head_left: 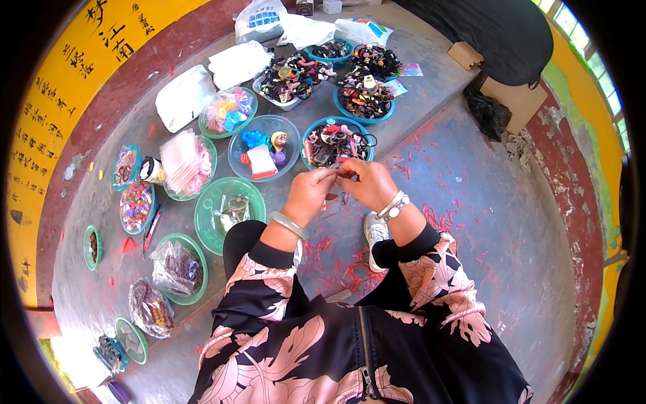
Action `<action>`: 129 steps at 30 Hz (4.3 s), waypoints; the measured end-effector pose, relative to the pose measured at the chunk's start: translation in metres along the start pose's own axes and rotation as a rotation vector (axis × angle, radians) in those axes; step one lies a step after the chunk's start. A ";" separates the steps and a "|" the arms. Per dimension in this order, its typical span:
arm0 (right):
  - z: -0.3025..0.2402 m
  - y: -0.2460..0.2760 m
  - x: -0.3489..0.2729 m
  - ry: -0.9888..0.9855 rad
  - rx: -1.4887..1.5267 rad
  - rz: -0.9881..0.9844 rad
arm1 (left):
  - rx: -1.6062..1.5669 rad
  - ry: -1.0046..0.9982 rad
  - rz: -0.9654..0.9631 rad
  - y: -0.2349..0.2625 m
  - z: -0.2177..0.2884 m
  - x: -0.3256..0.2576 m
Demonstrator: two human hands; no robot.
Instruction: The person sits on the floor and sorts through various hair accessories, including hair clips and small toys. They pick up items from bowls, place them into small plastic bags, and seal the bags.
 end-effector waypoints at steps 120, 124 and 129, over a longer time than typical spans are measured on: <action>0.152 -0.032 0.162 -0.431 0.751 0.055 | -0.523 0.191 0.369 0.076 -0.009 0.011; 0.143 -0.017 0.146 -0.438 0.880 -0.064 | -0.533 0.170 0.334 0.069 -0.010 0.015; 0.134 0.001 0.133 -0.475 0.841 -0.017 | -0.522 0.166 0.346 0.066 -0.012 0.016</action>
Point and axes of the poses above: each hand's wrist, its own x-axis towards the middle knuckle, its own y-axis out of the back of the hand, z = x × y, the point moved 7 cm from there along x, towards the middle knuckle, and after that the axes turned 8 degrees about -y, right-handed, at the moved point
